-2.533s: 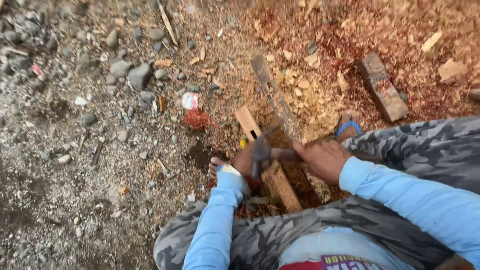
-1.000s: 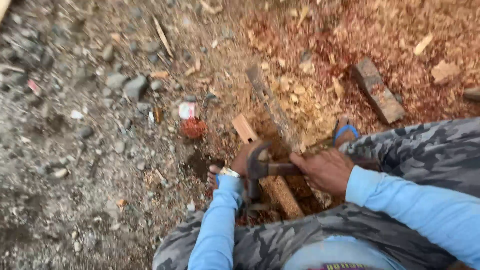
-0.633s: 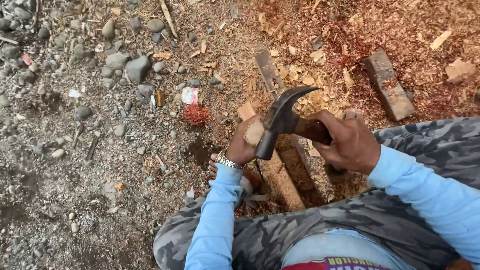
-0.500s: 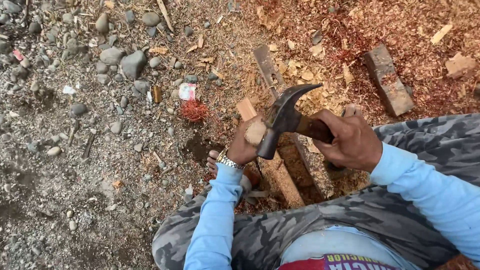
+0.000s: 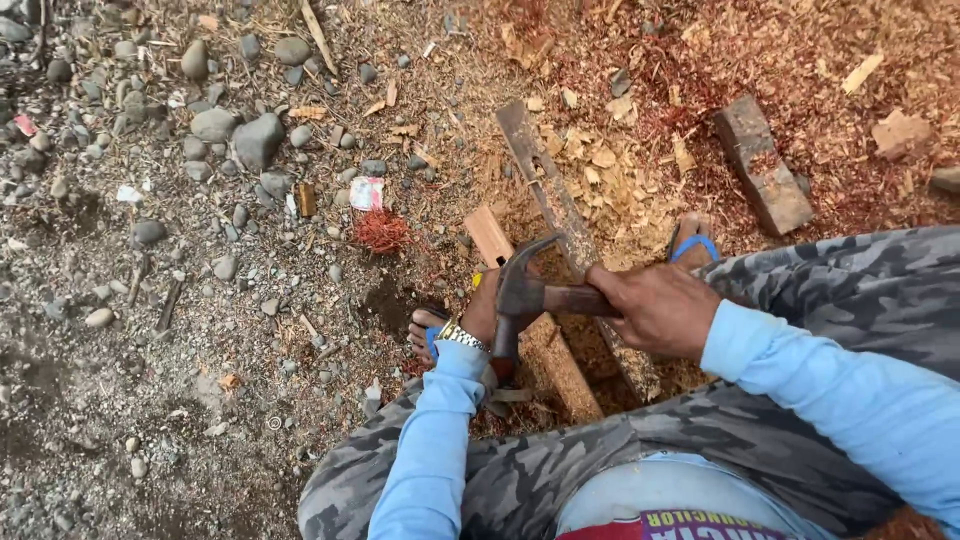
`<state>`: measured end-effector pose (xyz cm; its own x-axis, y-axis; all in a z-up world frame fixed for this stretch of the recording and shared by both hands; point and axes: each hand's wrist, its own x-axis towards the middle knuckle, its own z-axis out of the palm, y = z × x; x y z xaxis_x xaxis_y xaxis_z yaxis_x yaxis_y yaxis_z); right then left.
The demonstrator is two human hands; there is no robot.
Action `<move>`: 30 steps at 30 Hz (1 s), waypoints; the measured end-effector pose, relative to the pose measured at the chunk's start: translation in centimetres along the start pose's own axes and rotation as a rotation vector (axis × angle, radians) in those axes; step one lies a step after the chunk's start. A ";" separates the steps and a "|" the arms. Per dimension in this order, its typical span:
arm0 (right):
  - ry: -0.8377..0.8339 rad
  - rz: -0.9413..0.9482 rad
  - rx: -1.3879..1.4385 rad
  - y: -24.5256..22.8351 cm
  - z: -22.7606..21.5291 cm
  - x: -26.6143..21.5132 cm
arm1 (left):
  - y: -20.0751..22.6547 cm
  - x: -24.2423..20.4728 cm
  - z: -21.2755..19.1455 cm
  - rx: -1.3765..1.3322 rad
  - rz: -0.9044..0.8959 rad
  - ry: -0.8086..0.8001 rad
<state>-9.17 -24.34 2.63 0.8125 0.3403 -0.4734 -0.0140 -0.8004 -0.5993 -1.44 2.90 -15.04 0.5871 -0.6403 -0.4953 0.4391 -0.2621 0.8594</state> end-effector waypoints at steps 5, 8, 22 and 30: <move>-0.023 0.024 -0.152 0.0 0.5 0.1 | -2.8 1.5 -0.2 0.786 0.202 -0.100; -0.023 -0.047 -0.114 0.4 1.3 -0.9 | 0.7 -0.2 0.5 0.495 0.351 -0.033; 0.310 -0.179 0.147 0.6 -1.3 -1.4 | -0.8 -0.2 1.0 0.135 0.041 -0.012; -0.001 0.065 -0.113 -0.8 -0.7 -1.0 | 3.3 -1.9 1.6 0.325 0.330 -0.017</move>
<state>-9.56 -24.40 4.04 0.8115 0.2866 -0.5092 -0.0007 -0.8710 -0.4912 -2.16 2.12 -11.01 0.6475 -0.7383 -0.1890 -0.0067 -0.2535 0.9673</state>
